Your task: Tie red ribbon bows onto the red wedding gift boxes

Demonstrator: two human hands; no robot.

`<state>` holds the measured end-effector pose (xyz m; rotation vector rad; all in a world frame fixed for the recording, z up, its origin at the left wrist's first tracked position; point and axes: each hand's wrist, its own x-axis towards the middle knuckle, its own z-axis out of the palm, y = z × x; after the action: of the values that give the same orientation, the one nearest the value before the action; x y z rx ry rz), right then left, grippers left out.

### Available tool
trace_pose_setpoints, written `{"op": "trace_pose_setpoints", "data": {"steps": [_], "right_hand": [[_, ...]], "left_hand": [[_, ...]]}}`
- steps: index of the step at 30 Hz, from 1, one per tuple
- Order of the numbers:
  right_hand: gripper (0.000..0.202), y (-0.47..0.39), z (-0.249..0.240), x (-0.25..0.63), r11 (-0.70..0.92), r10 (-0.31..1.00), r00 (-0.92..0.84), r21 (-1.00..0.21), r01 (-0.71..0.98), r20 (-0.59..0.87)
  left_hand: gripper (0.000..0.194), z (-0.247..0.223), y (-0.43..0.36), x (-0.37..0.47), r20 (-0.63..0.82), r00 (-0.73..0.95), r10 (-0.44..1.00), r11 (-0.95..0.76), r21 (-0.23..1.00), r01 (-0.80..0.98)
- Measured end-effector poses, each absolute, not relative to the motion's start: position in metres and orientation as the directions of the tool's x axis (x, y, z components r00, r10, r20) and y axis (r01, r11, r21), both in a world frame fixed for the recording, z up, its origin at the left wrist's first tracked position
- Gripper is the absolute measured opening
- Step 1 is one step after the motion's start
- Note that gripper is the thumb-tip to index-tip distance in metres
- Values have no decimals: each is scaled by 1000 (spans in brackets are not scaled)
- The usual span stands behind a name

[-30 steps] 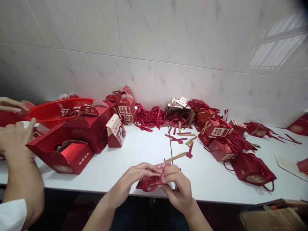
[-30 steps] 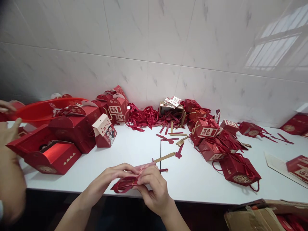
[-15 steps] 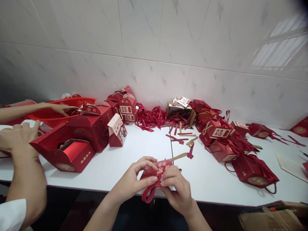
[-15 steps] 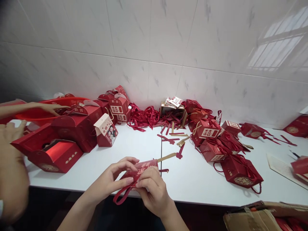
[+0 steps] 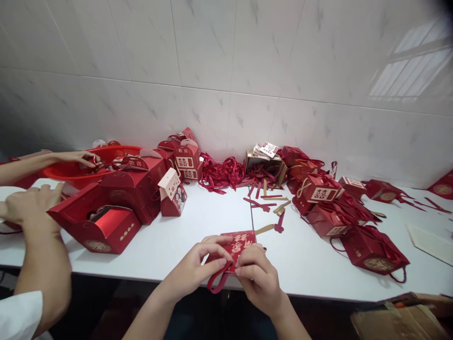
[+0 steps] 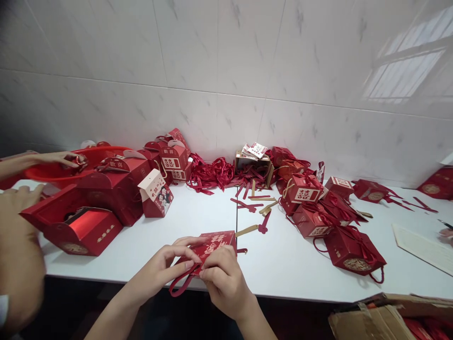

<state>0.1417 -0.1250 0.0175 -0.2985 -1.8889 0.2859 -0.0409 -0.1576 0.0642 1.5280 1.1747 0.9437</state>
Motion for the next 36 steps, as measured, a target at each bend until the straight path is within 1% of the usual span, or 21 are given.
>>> {"op": "trace_pose_setpoints", "data": {"steps": [7,9,13,15,17,21,23,26,32,36], "right_hand": [[25,-124,16,146,930,364,-321,-358,79,875],[25,-124,17,145,935,352,-319,-346,77,880],[25,-126,18,142,941,335,-323,-330,72,885],[24,-126,19,142,944,328,-329,-322,73,886],[23,-126,19,142,948,316,-336,-307,83,887],[20,-125,18,143,953,304,-355,-280,117,884],[20,-126,18,143,952,305,-370,-277,127,878],[19,-126,21,143,955,295,-397,-264,134,869],[19,-126,25,144,961,277,-425,-250,119,862],[17,-126,24,144,962,272,-437,-250,107,857]], "left_hand": [[18,52,-160,-38,131,156,979,-176,929,325],[19,50,-160,-37,130,146,981,-171,932,320],[20,52,-158,-35,105,140,985,-138,958,253],[17,55,-157,-34,111,148,983,-146,955,258],[14,57,-157,-34,138,141,980,-177,928,327],[10,59,-159,-36,221,95,971,-238,818,524],[11,61,-160,-39,229,124,965,-258,776,576],[15,66,-160,-44,194,232,953,-297,745,597],[14,85,-154,-52,112,464,879,-377,760,529],[10,89,-150,-52,116,516,849,-414,752,513]]}}
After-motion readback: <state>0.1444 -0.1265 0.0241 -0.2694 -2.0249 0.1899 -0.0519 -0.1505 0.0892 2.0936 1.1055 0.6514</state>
